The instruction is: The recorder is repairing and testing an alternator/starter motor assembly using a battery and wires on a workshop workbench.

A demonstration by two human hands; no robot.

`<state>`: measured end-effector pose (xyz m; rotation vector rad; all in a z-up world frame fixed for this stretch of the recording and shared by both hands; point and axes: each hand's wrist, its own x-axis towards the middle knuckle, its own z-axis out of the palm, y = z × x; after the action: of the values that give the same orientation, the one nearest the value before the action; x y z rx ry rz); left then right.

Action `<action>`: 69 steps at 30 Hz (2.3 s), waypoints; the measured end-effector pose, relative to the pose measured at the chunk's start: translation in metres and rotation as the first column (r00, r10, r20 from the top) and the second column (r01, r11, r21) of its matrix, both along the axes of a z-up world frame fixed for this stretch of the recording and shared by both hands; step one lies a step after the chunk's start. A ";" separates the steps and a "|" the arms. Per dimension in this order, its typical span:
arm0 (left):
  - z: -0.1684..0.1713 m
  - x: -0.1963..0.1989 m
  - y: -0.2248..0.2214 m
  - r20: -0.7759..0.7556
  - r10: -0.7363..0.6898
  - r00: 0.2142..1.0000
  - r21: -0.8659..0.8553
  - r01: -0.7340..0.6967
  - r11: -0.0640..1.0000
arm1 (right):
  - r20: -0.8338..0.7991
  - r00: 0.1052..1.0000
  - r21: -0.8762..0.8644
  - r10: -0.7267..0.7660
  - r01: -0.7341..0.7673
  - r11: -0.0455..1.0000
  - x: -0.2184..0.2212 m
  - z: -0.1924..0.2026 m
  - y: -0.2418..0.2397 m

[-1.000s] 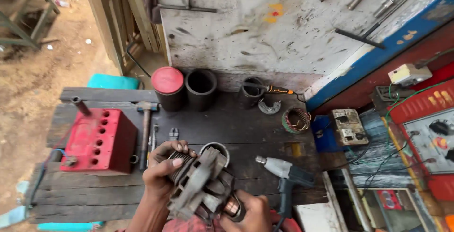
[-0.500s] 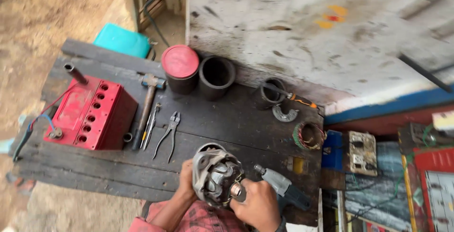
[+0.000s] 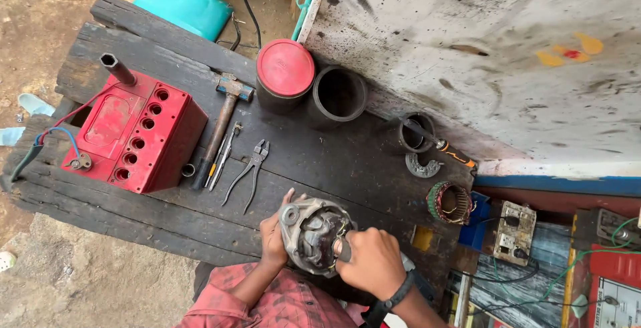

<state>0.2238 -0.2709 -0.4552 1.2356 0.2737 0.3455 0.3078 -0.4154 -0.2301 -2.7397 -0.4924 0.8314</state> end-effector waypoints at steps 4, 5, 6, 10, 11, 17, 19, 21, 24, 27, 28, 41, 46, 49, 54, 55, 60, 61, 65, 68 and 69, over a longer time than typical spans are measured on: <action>-0.004 0.007 0.001 0.039 -0.008 0.999 -0.087 0.012 0.996 | 0.046 0.996 -0.017 0.079 -0.078 0.997 0.004 -0.015 0.005; -0.008 0.006 0.001 0.029 -0.002 1.000 -0.065 0.004 0.998 | 0.060 0.991 -0.024 0.117 -0.116 0.993 0.004 -0.020 0.007; -0.012 0.005 0.001 0.019 0.005 1.000 -0.042 -0.004 0.999 | 0.074 0.985 -0.033 0.156 -0.153 0.988 0.004 -0.025 0.009; -0.024 -0.002 0.003 -0.047 0.010 0.999 0.046 -0.008 0.999 | 0.066 0.979 -0.062 0.194 -0.190 0.980 0.001 -0.027 0.021; -0.027 -0.004 0.005 -0.091 0.015 0.996 0.075 -0.008 0.997 | 0.073 0.980 -0.064 0.188 -0.183 0.981 -0.001 -0.027 0.023; -0.013 -0.007 0.032 -0.264 0.024 0.964 0.197 0.029 0.980 | 0.004 1.000 0.138 0.004 -0.004 0.990 -0.002 0.010 0.005; -0.001 -0.021 0.040 -0.303 0.032 0.953 0.265 0.052 0.963 | -0.120 0.986 0.305 -0.115 0.146 0.941 -0.019 0.021 -0.034; 0.007 -0.026 0.051 -0.487 0.143 0.861 0.327 0.028 0.945 | -0.386 0.908 0.696 -0.164 0.404 0.594 -0.044 0.020 -0.085; -0.014 -0.060 0.070 -0.670 0.219 0.709 0.379 0.073 0.922 | -0.491 0.869 0.808 0.070 0.484 -0.336 -0.071 -0.024 -0.117; -0.008 -0.085 0.081 -0.629 0.272 0.728 0.527 0.143 0.838 | -0.554 0.817 0.689 0.160 0.558 -0.463 -0.069 -0.043 -0.097; -0.006 -0.090 0.084 -0.628 0.261 0.734 0.530 0.157 0.833 | -0.552 0.820 0.688 0.147 0.549 -0.475 -0.070 -0.045 -0.092; 0.046 -0.157 0.067 -0.384 -0.335 0.861 -0.588 0.051 0.807 | 0.144 0.981 0.587 0.130 -0.190 0.787 -0.146 -0.063 0.047; 0.014 -0.189 0.066 -0.317 -0.409 0.856 -0.787 0.003 0.616 | 0.288 0.944 0.574 0.162 -0.306 0.759 -0.159 -0.066 0.061; -0.007 -0.216 0.069 -0.455 -0.422 0.785 -0.693 -0.015 0.720 | 0.205 0.970 0.633 -0.131 -0.029 0.774 -0.169 -0.067 0.051; -0.050 -0.263 0.091 -0.695 -0.239 0.679 -0.296 0.033 0.955 | 0.357 0.631 0.787 -0.689 0.194 0.585 -0.133 -0.091 0.022; -0.055 -0.275 0.096 -0.700 -0.255 0.667 -0.315 0.031 0.949 | 0.360 0.634 0.773 -0.684 0.207 0.600 -0.124 -0.084 0.031; -0.078 -0.318 0.127 -0.774 -0.237 0.587 -0.297 -0.006 0.955 | 0.638 0.631 0.508 -0.441 0.085 0.857 -0.091 -0.104 0.044; -0.079 -0.327 0.130 -0.782 -0.240 0.575 -0.308 -0.021 0.951 | 0.631 0.647 0.497 -0.428 0.086 0.864 -0.092 -0.111 0.045; -0.079 -0.347 0.152 -0.789 -0.227 0.570 -0.323 -0.071 0.944 | 0.814 0.463 0.361 -0.351 0.072 0.930 -0.096 -0.128 0.051; -0.073 -0.347 0.167 -0.817 -0.242 0.523 -0.337 -0.092 0.937 | 0.792 0.457 0.401 -0.405 0.111 0.909 -0.102 -0.132 0.051; -0.072 -0.346 0.173 -0.832 -0.245 0.498 -0.337 -0.102 0.936 | 0.764 0.483 0.435 -0.428 0.104 0.894 -0.102 -0.134 0.051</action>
<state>-0.1221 -0.0982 -0.5267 0.9629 1.1233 -0.4564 0.2058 -0.3641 -0.3637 -2.5868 -0.2750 -0.7183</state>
